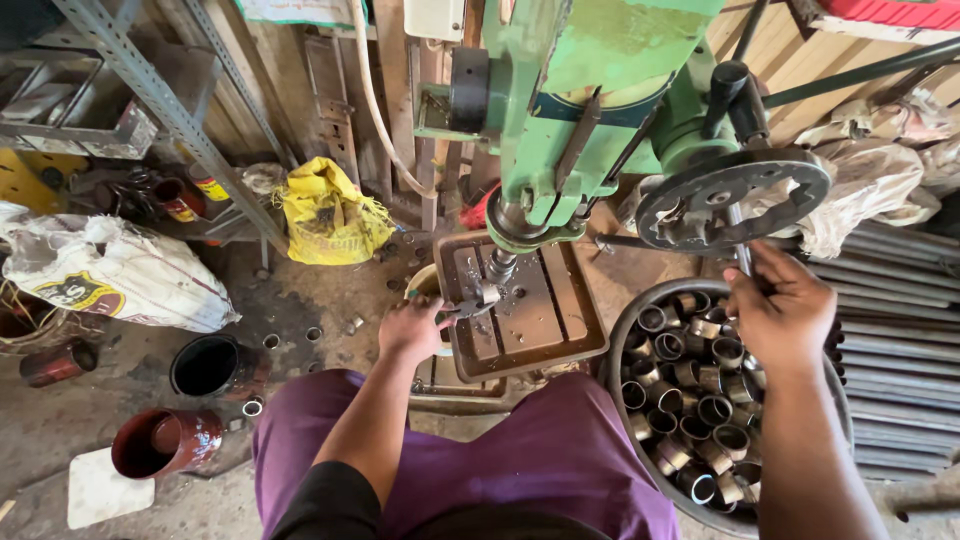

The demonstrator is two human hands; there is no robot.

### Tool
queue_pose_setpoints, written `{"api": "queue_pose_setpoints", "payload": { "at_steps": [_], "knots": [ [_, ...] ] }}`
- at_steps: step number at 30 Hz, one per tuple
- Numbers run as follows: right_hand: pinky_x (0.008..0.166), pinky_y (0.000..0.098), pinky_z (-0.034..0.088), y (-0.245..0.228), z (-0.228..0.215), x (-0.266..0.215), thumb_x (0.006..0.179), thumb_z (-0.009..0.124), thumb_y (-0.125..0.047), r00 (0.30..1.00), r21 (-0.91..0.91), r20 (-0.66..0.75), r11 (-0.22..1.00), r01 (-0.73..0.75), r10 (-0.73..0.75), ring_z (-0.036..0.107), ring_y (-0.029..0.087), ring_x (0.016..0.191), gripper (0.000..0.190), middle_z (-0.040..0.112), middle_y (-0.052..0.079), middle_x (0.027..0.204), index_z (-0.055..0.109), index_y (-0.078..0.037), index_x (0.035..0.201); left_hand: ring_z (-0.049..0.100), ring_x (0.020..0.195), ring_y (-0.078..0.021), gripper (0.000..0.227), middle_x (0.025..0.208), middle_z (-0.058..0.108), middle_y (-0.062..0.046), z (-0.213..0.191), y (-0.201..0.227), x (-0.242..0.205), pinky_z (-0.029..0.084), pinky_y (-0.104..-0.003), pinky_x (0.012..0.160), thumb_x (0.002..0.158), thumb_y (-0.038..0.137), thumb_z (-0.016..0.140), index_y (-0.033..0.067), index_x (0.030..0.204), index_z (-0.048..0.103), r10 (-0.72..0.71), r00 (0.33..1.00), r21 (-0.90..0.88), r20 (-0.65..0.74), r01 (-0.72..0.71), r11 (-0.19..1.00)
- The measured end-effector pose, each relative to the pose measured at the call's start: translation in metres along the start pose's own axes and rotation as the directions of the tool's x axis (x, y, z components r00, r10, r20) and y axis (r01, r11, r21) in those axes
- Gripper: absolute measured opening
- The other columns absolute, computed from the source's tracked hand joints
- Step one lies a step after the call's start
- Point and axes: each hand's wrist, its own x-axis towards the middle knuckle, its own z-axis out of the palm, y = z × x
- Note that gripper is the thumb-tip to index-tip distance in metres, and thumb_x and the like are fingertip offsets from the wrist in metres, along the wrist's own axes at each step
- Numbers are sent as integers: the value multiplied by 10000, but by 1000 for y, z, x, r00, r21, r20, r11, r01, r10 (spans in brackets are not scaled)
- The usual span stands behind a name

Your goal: The person operates a drill press to drill holes into small cylindrical metal parts. They use pliers to hold the parts under the drill bit, turn the handwheel to lower the drill, and then place the finished parts into a metal basin.

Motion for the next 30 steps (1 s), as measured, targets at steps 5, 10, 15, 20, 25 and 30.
{"api": "queue_pose_setpoints", "payload": {
  "at_steps": [5, 10, 15, 20, 25, 30],
  "knots": [
    [567, 209, 491, 41, 12, 2, 983, 727, 66, 990, -107, -45, 986, 130, -135, 623, 66, 657, 311, 732, 126, 985, 652, 78, 1284, 715, 949, -235, 325, 1173, 648, -66, -15, 0, 1, 599, -401, 748, 978, 395, 549, 259, 1266, 614, -45, 990, 14, 135, 43, 999],
    [827, 214, 495, 85, 59, 19, 1042, 718, 84, 926, -30, -115, 933, 358, -359, 644, 90, 906, 147, 716, 104, 1002, 600, 64, 1127, 689, 1046, -238, 339, 1200, 659, -65, -9, 12, -5, 591, -405, 774, 982, 496, 574, 253, 1211, 634, -99, 991, -46, 94, 104, 994],
    [581, 216, 466, 36, 6, -6, 999, 727, -62, 996, -18, -83, 1000, 4, -6, 639, 129, 691, 324, 718, 88, 903, 683, -4, 1315, 690, 1024, -280, 330, 1208, 656, -79, 4, 2, -5, 569, -438, 779, 963, 454, 590, 268, 1235, 615, -22, 1000, -26, 14, 22, 999],
    [809, 373, 611, -4, -18, -31, 1117, 602, -511, 948, 527, -248, 793, 305, -200, 729, 288, 895, 680, 671, 228, 1266, 301, -94, 1562, 712, 987, -279, 446, 1169, 707, -90, -6, 2, -6, 565, -447, 770, 1003, 469, 570, 370, 1430, 488, -186, 947, -15, 261, 197, 980],
    [1061, 389, 515, -13, -9, -36, 1115, 435, -633, 864, -175, -241, 895, 410, -443, 625, 326, 1274, 813, 545, 255, 1479, 141, -86, 1640, 710, 1039, -245, 808, 1248, 684, -50, -10, 9, -4, 600, -415, 768, 797, 591, 709, 380, 1516, 406, -195, 918, 47, 347, 190, 981],
    [1209, 366, 397, -36, -19, -31, 1160, 456, -552, 767, -336, -319, 823, 458, -557, 510, 288, 1428, 773, 476, 237, 1580, 190, -21, 1656, 654, 1205, -259, 486, 1431, 606, -36, -7, 10, -6, 556, -426, 939, 1019, 591, 428, 318, 1402, 550, -145, 975, 62, 167, 136, 989]
  ]
}}
